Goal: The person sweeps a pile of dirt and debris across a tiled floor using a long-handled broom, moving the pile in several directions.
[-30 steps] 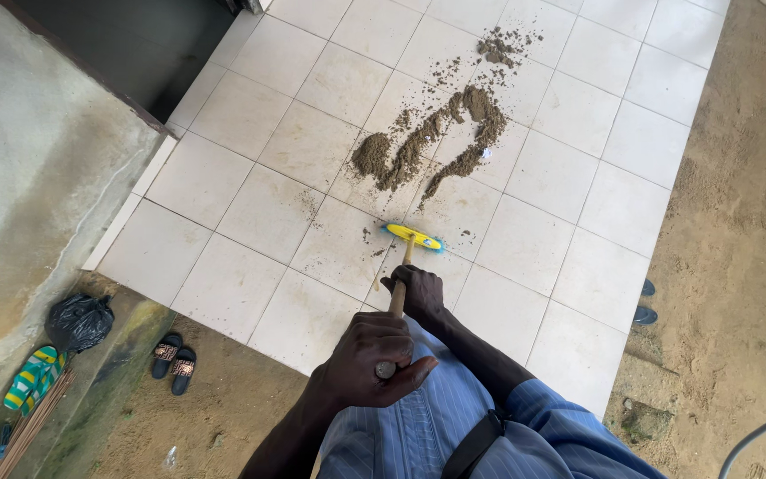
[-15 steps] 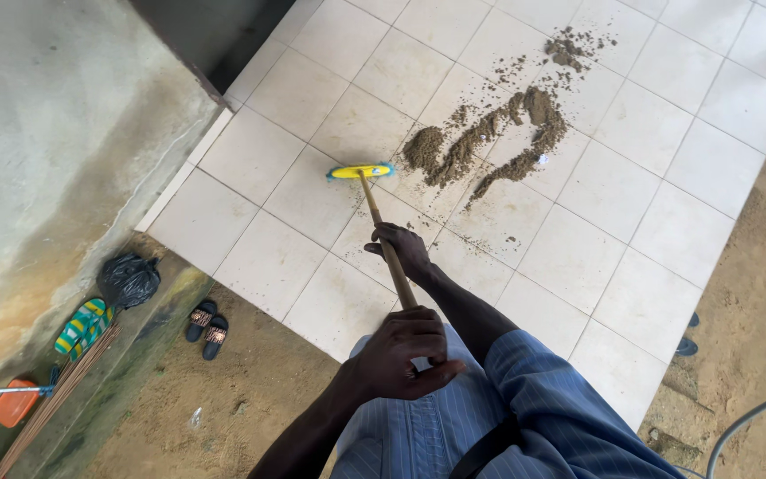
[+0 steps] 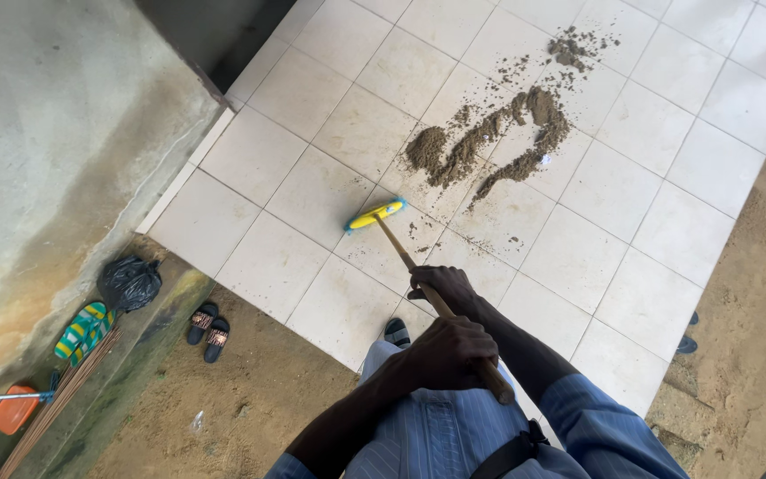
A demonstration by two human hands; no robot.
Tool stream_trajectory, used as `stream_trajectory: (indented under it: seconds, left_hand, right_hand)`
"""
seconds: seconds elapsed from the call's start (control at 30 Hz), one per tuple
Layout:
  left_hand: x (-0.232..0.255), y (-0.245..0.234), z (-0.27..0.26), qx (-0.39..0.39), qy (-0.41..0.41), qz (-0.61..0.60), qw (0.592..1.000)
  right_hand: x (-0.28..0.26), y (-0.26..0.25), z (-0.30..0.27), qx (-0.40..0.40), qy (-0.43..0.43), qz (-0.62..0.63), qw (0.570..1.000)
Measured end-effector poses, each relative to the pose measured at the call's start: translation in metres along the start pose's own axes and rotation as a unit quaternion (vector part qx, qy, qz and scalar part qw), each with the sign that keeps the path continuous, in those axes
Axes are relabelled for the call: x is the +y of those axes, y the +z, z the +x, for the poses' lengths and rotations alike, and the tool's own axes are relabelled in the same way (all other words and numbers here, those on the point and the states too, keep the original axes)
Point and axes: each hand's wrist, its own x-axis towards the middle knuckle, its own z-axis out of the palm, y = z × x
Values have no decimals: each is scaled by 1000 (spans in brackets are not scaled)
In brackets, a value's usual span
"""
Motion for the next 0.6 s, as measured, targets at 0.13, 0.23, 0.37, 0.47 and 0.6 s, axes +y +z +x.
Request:
stream_trajectory:
  seconds: [0.13,0.23,0.37,0.47,0.6]
  left_hand:
    - [0,23,10,-40,74,-31,996]
    - [-18,32,16,-54,46,28,997]
    - [-58,30,23,18,-82,-2,996]
    - [-98,40,28,40,-141,31,989]
    - [-147,65,24,24,-171,46,984]
  right_hand:
    - [9,-8,-37,15,41,6,999]
    - [29,-8,-62,23,20,15,999]
    - [40,-42,-104,145,85,380,909]
    - [1,-90,-148,221,157,413,869]
    - [-61,-143,-191,192,-49,436,878]
